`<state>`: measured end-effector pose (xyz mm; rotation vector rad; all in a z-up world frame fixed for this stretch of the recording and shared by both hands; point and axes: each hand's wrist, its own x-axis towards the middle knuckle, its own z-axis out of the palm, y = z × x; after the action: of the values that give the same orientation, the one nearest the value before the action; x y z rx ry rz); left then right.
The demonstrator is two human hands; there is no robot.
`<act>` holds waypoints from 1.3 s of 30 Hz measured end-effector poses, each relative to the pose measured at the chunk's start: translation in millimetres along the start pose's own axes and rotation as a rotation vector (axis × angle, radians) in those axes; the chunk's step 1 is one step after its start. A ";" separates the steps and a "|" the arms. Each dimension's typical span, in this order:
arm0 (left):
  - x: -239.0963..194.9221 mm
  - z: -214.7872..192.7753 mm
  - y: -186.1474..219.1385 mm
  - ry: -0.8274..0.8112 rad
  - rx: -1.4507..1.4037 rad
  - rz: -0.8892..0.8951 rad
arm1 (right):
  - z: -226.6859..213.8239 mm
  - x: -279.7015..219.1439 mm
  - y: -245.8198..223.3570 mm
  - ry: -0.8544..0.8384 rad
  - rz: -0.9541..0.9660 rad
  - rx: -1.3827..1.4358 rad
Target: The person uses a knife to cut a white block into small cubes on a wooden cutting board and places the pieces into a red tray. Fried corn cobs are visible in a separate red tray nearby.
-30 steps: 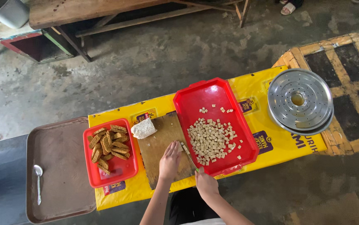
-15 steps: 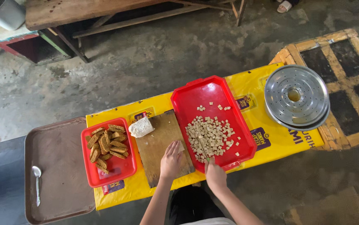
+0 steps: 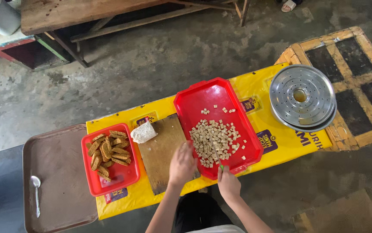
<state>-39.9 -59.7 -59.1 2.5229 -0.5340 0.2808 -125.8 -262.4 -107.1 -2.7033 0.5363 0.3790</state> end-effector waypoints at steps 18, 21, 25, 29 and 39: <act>59.7 59.0 67.4 -0.520 0.099 0.376 | -62.0 -33.2 32.0 0.218 0.001 -0.061; 73.3 48.4 77.7 -0.624 0.133 0.334 | -64.6 -40.2 36.2 0.175 0.035 -0.036; 73.2 32.3 73.0 -0.369 0.051 0.183 | -61.4 -47.6 44.3 0.067 0.085 -0.009; 44.5 9.3 41.1 -0.021 -0.117 -0.263 | -50.4 -41.6 43.5 0.013 0.095 0.195; 3.0 -13.9 -18.2 -0.095 -0.239 -0.388 | -2.0 -11.3 -21.9 0.040 -0.284 0.211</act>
<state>-30.7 -38.9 -55.0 2.3499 -0.0963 -0.0466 -126.5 -240.7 -95.3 -2.5367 0.1848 0.1810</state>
